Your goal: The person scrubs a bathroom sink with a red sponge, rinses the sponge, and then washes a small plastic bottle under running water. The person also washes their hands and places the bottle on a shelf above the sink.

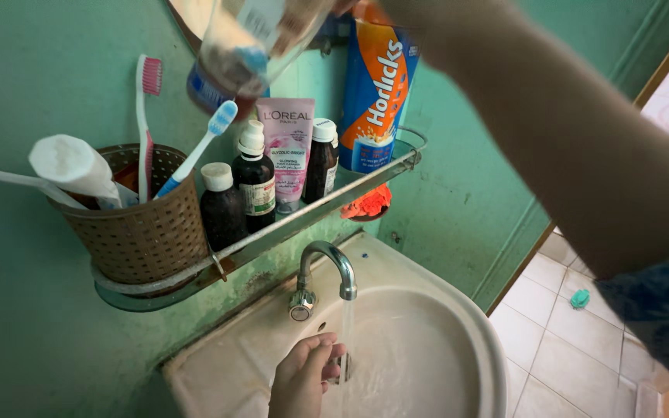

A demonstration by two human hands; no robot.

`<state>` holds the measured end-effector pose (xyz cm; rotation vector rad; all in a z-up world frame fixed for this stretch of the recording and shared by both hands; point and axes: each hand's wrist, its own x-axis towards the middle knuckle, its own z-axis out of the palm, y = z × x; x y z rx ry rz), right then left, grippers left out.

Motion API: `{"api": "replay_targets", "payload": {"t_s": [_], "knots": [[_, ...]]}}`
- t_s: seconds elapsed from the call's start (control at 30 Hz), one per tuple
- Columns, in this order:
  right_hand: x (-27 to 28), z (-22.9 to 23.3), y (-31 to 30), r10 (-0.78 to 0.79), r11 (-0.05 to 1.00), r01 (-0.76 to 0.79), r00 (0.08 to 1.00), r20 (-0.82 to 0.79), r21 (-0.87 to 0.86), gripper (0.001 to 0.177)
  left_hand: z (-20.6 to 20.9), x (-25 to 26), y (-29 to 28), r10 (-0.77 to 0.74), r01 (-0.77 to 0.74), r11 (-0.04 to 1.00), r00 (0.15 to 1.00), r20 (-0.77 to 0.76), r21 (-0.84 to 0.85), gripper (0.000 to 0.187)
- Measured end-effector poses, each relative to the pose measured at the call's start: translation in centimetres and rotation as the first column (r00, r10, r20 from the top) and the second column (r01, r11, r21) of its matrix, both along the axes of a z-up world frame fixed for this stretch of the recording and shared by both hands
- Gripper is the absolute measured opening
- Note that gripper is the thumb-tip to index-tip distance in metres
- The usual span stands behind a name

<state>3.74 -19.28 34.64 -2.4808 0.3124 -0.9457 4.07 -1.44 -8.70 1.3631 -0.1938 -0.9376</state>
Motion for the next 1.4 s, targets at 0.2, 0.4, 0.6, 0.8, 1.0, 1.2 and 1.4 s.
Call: {"api": "replay_targets", "payload": {"t_s": [0.2,0.4,0.6,0.8,1.0,1.2,1.4], "knots": [[4.7,-1.2,3.8,-0.038,0.999,0.039,0.992,-0.12,0.007,0.032,-0.9,0.6,-0.8,-0.013,0.013,1.0,1.0,-0.028,0.006,0.04],[8.8,-4.1,3.3,0.472,0.812,-0.404,0.879,0.065,-0.422,0.042,-0.8,0.7,-0.5,-0.02,0.021,0.999,0.999,-0.026,0.044,0.041],[11.1,-4.4,2.9,0.556,0.709,-0.499,0.83,-0.041,-0.499,0.035,-0.1,0.7,0.1,0.005,-0.002,0.998,0.999,-0.043,0.061,0.043],[11.8,-4.9,3.9,0.51,0.741,-0.475,0.858,-0.063,-0.474,0.044,-1.6,0.7,0.0,0.057,-0.061,0.996,0.996,-0.069,-0.06,0.043],[12.4,-4.9,3.4,0.392,0.864,-0.421,0.907,-0.155,-0.277,0.023,-1.3,0.8,0.5,0.062,-0.061,0.998,0.997,-0.048,0.023,0.039],[8.6,-4.4,3.3,0.301,0.931,-0.286,0.953,0.032,-0.228,0.024,-1.0,0.9,0.1,0.071,-0.068,0.994,0.997,0.027,-0.086,0.036],[-6.5,-12.8,1.1,0.302,0.941,-0.338,0.858,0.416,0.015,0.011,-0.6,0.8,-0.5,0.047,-0.049,0.999,0.996,-0.074,-0.02,0.035]]}}
